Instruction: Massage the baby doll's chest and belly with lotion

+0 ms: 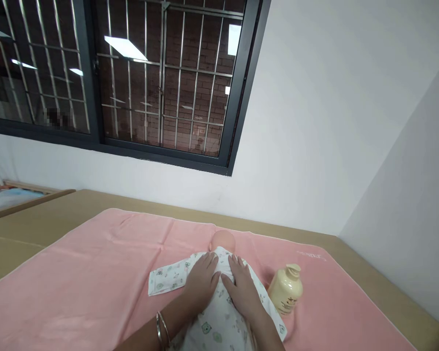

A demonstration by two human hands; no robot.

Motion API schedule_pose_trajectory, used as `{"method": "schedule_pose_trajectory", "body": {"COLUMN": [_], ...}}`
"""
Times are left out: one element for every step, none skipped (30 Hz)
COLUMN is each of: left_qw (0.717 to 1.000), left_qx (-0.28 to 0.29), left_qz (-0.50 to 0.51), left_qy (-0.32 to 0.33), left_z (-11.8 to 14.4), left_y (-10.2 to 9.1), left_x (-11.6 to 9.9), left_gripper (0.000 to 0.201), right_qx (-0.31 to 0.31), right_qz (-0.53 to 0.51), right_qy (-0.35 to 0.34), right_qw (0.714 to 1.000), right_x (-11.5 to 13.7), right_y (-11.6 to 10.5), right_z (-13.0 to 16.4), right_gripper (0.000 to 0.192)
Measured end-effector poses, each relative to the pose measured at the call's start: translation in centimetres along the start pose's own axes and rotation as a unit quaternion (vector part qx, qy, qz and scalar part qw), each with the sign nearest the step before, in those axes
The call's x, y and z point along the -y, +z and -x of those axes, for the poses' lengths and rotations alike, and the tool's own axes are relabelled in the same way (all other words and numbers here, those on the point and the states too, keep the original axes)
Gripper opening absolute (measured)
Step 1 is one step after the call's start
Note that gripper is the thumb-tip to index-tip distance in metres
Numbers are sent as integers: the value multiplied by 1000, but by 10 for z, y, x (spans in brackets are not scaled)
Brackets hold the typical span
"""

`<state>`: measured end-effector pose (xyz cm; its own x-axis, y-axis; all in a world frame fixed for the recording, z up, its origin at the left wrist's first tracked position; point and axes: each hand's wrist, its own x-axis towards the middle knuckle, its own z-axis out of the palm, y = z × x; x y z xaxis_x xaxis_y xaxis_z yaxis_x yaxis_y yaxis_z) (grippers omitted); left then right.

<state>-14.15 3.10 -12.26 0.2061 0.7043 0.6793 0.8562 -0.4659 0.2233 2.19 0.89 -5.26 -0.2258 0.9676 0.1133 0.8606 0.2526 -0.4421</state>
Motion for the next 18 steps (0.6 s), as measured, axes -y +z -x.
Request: {"method": "schedule_pose_trajectory", "body": {"left_qw": [1000,1000,1000,1000,999,997,996,995,995,996,997,998,999,999,999,999,999,999], "left_qx": [-4,-8,-10,-11,-8,-3,4,11,17,21,22,21,16,10,3,-3,-7,-8], "left_qz": [1,-1,-7,-14,-22,-29,-33,-34,-34,-32,-31,-31,-31,-33,-34,-34,-33,-31], "left_qy": [16,18,5,-17,-43,-66,-82,-89,-89,-83,-71,-54,-33,-11,9,25,32,29], "left_z": [0,0,1,2,3,4,4,5,4,4,3,2,0,-1,-1,-1,-1,-1], "left_y": [-2,-4,-5,-6,-7,-6,-6,-5,-3,-2,-1,0,0,-1,-2,-3,-4,-5], "left_x": [-4,-7,-11,-14,-15,-16,-15,-12,-9,-6,-3,-2,-1,-2,-4,-8,-11,-14], "left_gripper": [39,37,37,36,36,37,39,42,46,49,50,50,48,45,42,41,40,40], "right_qx": [-1,-5,-11,-16,-18,-18,-15,-12,-9,-7,-7,-7,-6,-4,-3,-4,-5,-9], "right_qz": [6,14,22,28,31,28,21,13,6,1,0,1,3,4,7,12,18,22], "right_qy": [3,9,17,24,30,37,44,49,52,51,46,36,26,18,15,18,22,27], "right_qw": [1000,1000,1000,999,999,999,999,999,999,999,999,999,1000,1000,1000,1000,1000,999], "right_x": [3,7,10,13,15,15,15,13,10,8,5,4,4,5,7,10,13,15], "right_y": [-1,-1,-1,-2,-2,-2,-2,-3,-3,-2,-2,0,1,2,3,4,4,4], "right_z": [1,3,5,6,7,7,7,5,3,1,-1,-2,-2,-2,-1,0,1,2], "right_gripper": [63,60,58,55,54,53,53,55,58,61,64,65,66,65,63,60,57,55]}}
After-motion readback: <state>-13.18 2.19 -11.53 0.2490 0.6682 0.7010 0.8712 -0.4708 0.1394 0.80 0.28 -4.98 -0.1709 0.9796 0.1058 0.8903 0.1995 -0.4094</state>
